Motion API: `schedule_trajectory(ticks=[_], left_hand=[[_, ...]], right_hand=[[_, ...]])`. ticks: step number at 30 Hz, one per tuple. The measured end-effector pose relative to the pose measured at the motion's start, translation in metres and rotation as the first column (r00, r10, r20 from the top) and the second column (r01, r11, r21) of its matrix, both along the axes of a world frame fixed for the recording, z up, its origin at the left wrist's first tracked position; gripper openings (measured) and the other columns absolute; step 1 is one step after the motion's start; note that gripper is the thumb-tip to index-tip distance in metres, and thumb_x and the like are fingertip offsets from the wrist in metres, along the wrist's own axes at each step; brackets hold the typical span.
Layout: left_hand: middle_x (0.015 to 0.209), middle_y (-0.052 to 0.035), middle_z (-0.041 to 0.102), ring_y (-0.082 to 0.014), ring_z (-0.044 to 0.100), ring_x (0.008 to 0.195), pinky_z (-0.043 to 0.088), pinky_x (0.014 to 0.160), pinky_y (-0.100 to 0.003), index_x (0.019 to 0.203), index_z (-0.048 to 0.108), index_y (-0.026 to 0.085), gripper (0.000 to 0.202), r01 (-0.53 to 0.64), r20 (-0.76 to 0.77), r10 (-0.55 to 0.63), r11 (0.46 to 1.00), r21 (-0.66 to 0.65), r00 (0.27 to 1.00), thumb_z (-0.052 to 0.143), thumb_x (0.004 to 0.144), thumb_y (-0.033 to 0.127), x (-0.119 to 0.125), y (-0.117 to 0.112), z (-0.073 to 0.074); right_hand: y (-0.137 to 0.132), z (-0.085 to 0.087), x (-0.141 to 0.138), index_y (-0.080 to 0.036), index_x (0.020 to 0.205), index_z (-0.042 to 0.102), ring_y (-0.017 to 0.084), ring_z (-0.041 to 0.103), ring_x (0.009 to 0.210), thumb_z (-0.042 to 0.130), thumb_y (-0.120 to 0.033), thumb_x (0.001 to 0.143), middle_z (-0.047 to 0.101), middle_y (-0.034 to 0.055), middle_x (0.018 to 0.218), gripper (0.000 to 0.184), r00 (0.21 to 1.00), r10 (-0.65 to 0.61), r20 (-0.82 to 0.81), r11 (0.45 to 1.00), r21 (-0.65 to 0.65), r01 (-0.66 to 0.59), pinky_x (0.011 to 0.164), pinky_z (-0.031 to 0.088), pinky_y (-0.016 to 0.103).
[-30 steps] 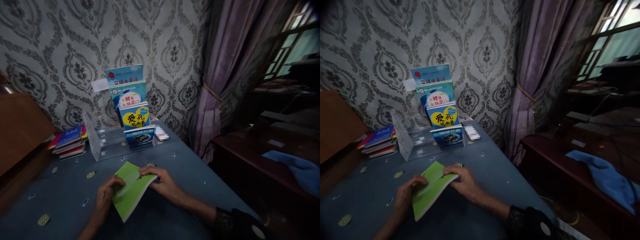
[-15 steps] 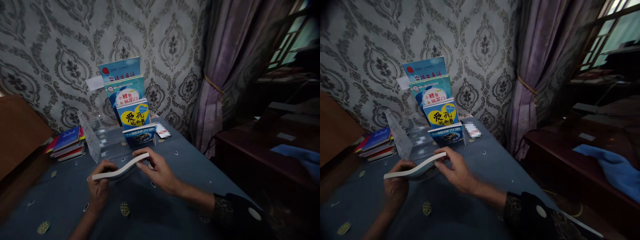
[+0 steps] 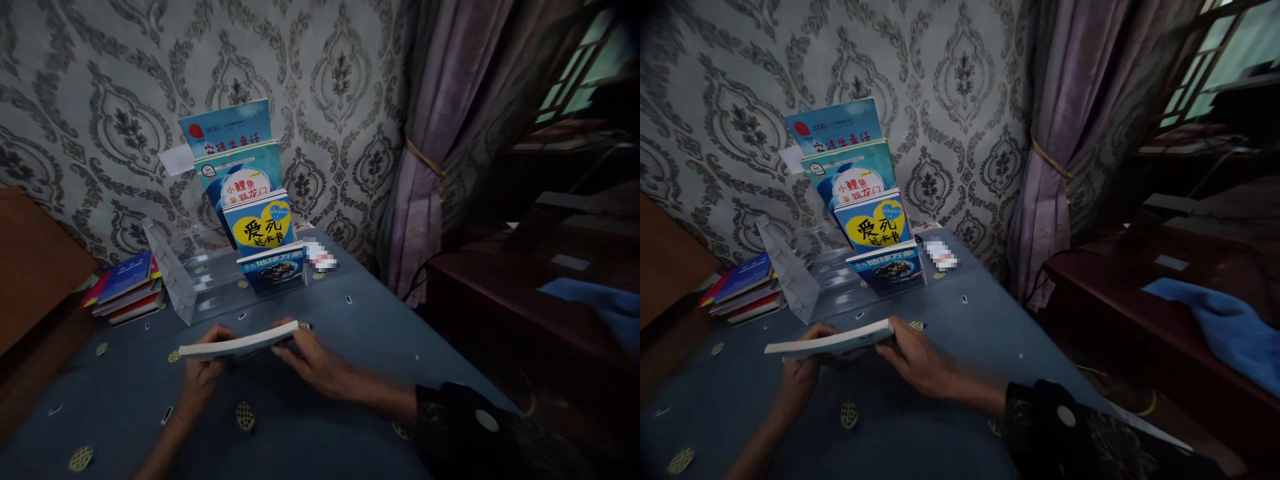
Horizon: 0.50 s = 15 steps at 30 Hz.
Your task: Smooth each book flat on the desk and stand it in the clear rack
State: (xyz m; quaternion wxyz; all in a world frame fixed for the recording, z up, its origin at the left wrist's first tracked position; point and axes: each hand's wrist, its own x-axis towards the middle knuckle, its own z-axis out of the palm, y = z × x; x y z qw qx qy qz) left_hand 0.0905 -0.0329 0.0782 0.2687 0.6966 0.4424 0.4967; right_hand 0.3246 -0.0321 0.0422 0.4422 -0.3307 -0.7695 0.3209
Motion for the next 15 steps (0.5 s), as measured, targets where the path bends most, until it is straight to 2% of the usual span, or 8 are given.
schedule_trajectory(ticks=[4, 7, 12, 15], left_hand=[[0.062, -0.0027, 0.064, -0.0184, 0.057, 0.055, 0.045, 0.052, -0.028, 0.070, 0.068, 0.019, 0.054, 0.043, -0.221, -0.036, 0.999, 0.024, 0.975, 0.058, 0.080, 0.072, -0.009, -0.001, 0.012], [0.068, -0.0032, 0.067, -0.0188, 0.060, 0.060, 0.045, 0.056, -0.027, 0.077, 0.069, 0.020, 0.044, 0.062, -0.315, -0.036, 0.995, 0.073, 0.948, 0.060, 0.084, 0.062, -0.011, 0.003, 0.019], [0.080, -0.0040, 0.071, -0.0213, 0.067, 0.074, 0.049, 0.064, -0.028, 0.089, 0.066, 0.020, 0.032, -0.002, -0.353, 0.054, 0.989, 0.146, 0.934, 0.063, 0.085, 0.052, 0.003, 0.020, 0.034], [0.081, -0.0022, 0.070, -0.0193, 0.066, 0.073, 0.049, 0.063, -0.027, 0.097, 0.064, 0.020, 0.032, -0.045, -0.323, 0.103, 0.982, 0.183, 0.941, 0.063, 0.085, 0.050, 0.018, 0.034, 0.046]], right_hand=[[0.003, 0.011, 0.003, -0.024, 0.111, 0.057, 0.022, 0.062, 0.102, 0.051, -0.031, 0.099, 0.065, 0.0067, 0.108, 0.015, 1.000, 0.020, 0.012, 0.999, 0.043, -0.021, 0.092, 0.051, 0.037], [0.010, 0.015, 0.005, -0.023, 0.111, 0.056, 0.021, 0.062, 0.099, 0.049, -0.028, 0.099, 0.064, 0.0068, 0.106, 0.015, 1.000, 0.018, -0.016, 0.995, 0.098, -0.017, 0.090, 0.050, 0.036], [0.031, 0.020, 0.015, -0.022, 0.113, 0.057, 0.024, 0.062, 0.102, 0.048, -0.028, 0.097, 0.065, 0.0083, 0.107, 0.019, 0.995, -0.064, -0.073, 0.983, 0.167, 0.075, 0.092, 0.050, 0.039], [0.047, 0.029, 0.023, -0.023, 0.114, 0.058, 0.024, 0.063, 0.101, 0.048, -0.029, 0.097, 0.066, 0.0086, 0.110, 0.021, 0.990, -0.111, -0.090, 0.966, 0.224, 0.128, 0.092, 0.050, 0.041]])
